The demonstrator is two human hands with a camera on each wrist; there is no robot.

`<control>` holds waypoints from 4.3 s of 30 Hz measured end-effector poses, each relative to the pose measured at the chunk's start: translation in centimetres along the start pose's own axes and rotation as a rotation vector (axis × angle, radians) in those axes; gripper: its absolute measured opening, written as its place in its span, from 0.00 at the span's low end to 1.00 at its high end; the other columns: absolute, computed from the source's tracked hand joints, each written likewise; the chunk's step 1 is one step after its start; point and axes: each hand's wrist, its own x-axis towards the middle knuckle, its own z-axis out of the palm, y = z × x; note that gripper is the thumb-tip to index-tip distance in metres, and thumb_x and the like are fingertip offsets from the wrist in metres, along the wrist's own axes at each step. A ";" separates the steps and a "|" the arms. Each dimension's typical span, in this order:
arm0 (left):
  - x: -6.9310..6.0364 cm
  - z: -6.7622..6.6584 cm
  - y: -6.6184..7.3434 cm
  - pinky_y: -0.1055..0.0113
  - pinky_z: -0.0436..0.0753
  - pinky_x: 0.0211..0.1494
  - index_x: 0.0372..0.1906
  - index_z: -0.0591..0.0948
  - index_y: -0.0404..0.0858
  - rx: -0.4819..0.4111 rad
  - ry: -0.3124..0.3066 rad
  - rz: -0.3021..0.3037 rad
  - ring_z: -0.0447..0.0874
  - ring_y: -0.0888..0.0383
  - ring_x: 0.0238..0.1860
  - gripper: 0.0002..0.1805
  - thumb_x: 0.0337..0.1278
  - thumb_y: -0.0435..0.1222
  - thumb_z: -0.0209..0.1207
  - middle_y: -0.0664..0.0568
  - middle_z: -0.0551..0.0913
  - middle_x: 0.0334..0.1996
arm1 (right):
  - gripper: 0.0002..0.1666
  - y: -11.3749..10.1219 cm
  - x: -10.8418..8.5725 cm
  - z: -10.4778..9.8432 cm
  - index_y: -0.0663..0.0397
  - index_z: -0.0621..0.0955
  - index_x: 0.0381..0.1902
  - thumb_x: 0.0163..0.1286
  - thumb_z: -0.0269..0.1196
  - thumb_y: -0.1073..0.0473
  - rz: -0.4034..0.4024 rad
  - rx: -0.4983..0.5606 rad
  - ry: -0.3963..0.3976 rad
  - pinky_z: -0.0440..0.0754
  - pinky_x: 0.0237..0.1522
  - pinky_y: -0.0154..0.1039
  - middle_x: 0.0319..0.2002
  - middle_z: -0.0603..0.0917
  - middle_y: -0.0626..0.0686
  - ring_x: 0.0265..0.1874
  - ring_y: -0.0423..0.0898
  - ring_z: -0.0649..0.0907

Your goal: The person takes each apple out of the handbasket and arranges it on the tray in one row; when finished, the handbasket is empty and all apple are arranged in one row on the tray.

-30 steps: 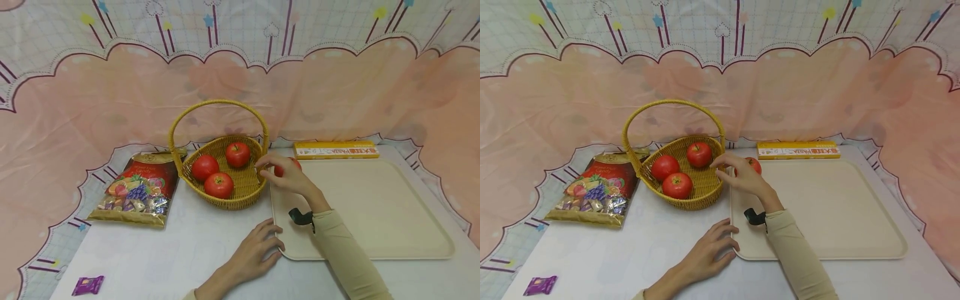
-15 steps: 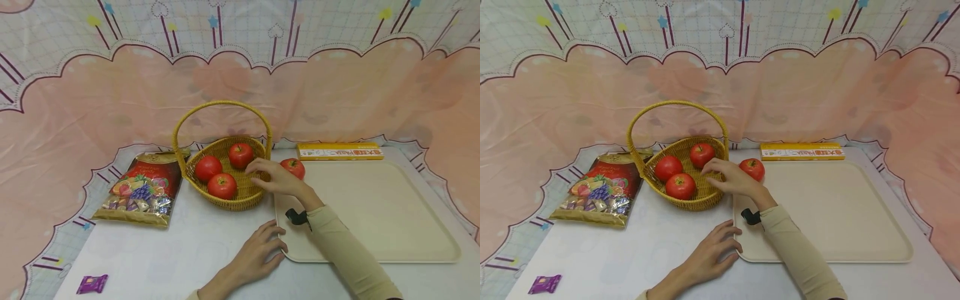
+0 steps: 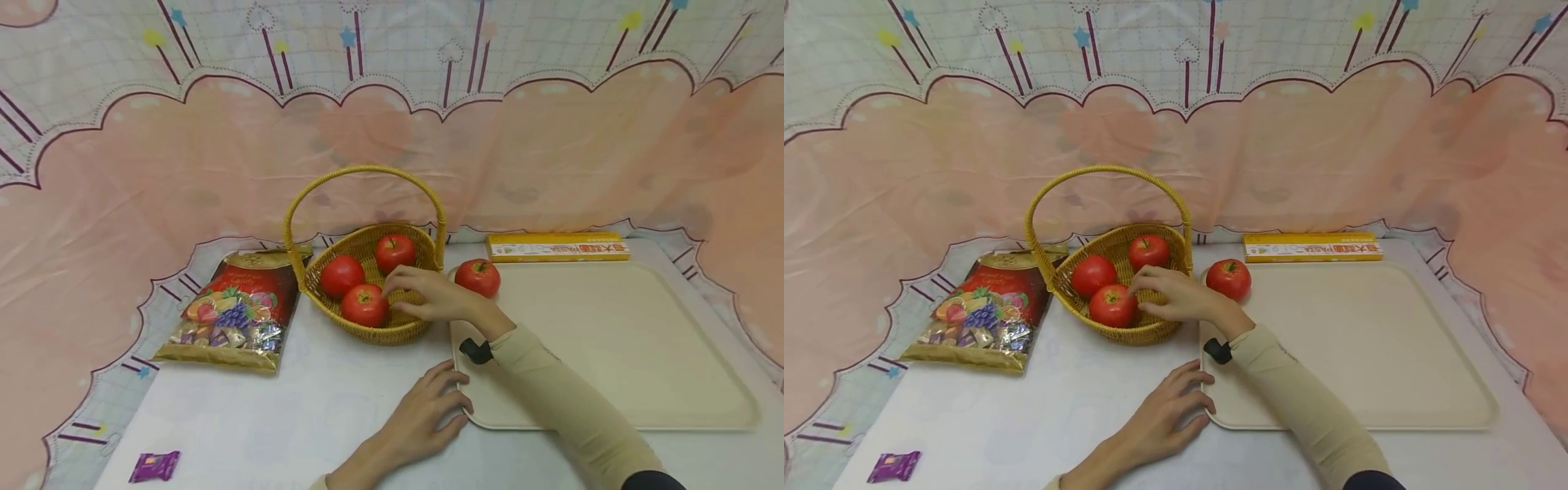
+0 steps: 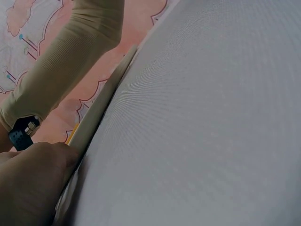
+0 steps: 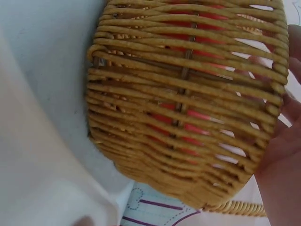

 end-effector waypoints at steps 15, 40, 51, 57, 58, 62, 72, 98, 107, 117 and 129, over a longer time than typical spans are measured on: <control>-0.2 0.2 0.0 0.55 0.70 0.69 0.38 0.79 0.53 -0.005 0.006 0.008 0.62 0.49 0.69 0.05 0.57 0.41 0.60 0.56 0.73 0.57 | 0.16 -0.6 1.7 0.5 0.44 0.77 0.52 0.66 0.60 0.55 -0.008 -0.103 -0.146 0.74 0.63 0.39 0.55 0.72 0.49 0.57 0.43 0.72; -0.2 0.0 -0.1 0.56 0.67 0.72 0.39 0.78 0.53 -0.046 -0.023 -0.029 0.58 0.50 0.72 0.05 0.58 0.40 0.59 0.56 0.71 0.59 | 0.23 -1.9 5.6 0.5 0.35 0.73 0.59 0.66 0.60 0.55 -0.004 -0.112 -0.427 0.70 0.67 0.40 0.65 0.63 0.50 0.64 0.44 0.67; 0.0 -0.1 0.0 0.57 0.66 0.72 0.39 0.77 0.53 -0.029 -0.021 -0.030 0.59 0.50 0.72 0.05 0.58 0.40 0.59 0.56 0.72 0.59 | 0.30 -2.2 7.2 0.5 0.30 0.70 0.63 0.64 0.61 0.55 0.111 -0.133 -0.562 0.74 0.61 0.43 0.66 0.60 0.48 0.58 0.47 0.72; 0.0 -0.1 0.0 0.57 0.68 0.71 0.39 0.78 0.53 -0.005 -0.005 -0.002 0.60 0.49 0.71 0.05 0.58 0.40 0.59 0.56 0.72 0.58 | 0.32 -1.9 7.2 0.9 0.32 0.69 0.64 0.63 0.63 0.55 0.094 -0.134 -0.558 0.73 0.63 0.43 0.64 0.61 0.48 0.57 0.46 0.72; 0.0 -0.1 0.0 0.56 0.68 0.71 0.39 0.78 0.53 0.001 0.000 0.005 0.60 0.48 0.71 0.05 0.58 0.40 0.59 0.55 0.72 0.58 | 0.32 -1.9 7.2 1.0 0.33 0.69 0.64 0.63 0.63 0.55 0.086 -0.134 -0.553 0.73 0.63 0.42 0.64 0.61 0.49 0.56 0.46 0.73; 0.0 -0.1 -0.1 0.56 0.69 0.70 0.39 0.78 0.52 0.011 0.009 0.017 0.61 0.48 0.70 0.05 0.57 0.40 0.60 0.55 0.72 0.58 | 0.31 -1.9 7.1 1.1 0.34 0.70 0.64 0.63 0.64 0.54 0.075 -0.145 -0.526 0.73 0.63 0.42 0.63 0.62 0.49 0.55 0.45 0.73; 0.0 0.0 -0.1 0.56 0.69 0.70 0.39 0.77 0.53 0.026 0.005 0.026 0.62 0.48 0.70 0.05 0.58 0.41 0.59 0.56 0.72 0.58 | 0.30 -1.9 6.6 1.1 0.34 0.70 0.62 0.61 0.64 0.53 0.075 -0.134 -0.451 0.76 0.59 0.40 0.61 0.62 0.48 0.50 0.44 0.75; -0.1 -0.1 0.0 0.56 0.68 0.71 0.39 0.78 0.53 -0.010 -0.015 -0.023 0.60 0.50 0.71 0.06 0.57 0.40 0.60 0.56 0.72 0.58 | 0.29 -2.3 4.1 -0.5 0.32 0.70 0.61 0.61 0.62 0.53 0.041 -0.103 -0.230 0.74 0.62 0.45 0.65 0.61 0.49 0.62 0.44 0.68; 0.0 0.1 -0.1 0.56 0.69 0.70 0.39 0.78 0.53 0.010 0.016 0.003 0.62 0.49 0.70 0.07 0.56 0.40 0.61 0.56 0.73 0.58 | 0.31 -2.0 2.8 -1.1 0.30 0.69 0.62 0.61 0.63 0.54 0.091 -0.072 -0.168 0.75 0.61 0.47 0.68 0.60 0.50 0.63 0.47 0.69; 0.0 0.0 0.0 0.55 0.70 0.69 0.38 0.78 0.52 0.004 0.006 0.007 0.62 0.48 0.70 0.05 0.57 0.40 0.61 0.55 0.73 0.58 | 0.31 -1.6 1.4 -1.3 0.31 0.68 0.63 0.62 0.63 0.52 0.105 -0.081 -0.115 0.78 0.58 0.49 0.67 0.60 0.50 0.60 0.50 0.72; 0.0 0.0 0.0 0.55 0.70 0.69 0.38 0.78 0.53 0.023 0.018 0.012 0.63 0.49 0.69 0.06 0.56 0.40 0.61 0.56 0.73 0.57 | 0.33 -1.1 0.0 -1.5 0.27 0.68 0.64 0.62 0.64 0.50 0.120 -0.011 -0.033 0.80 0.56 0.48 0.68 0.58 0.46 0.64 0.50 0.67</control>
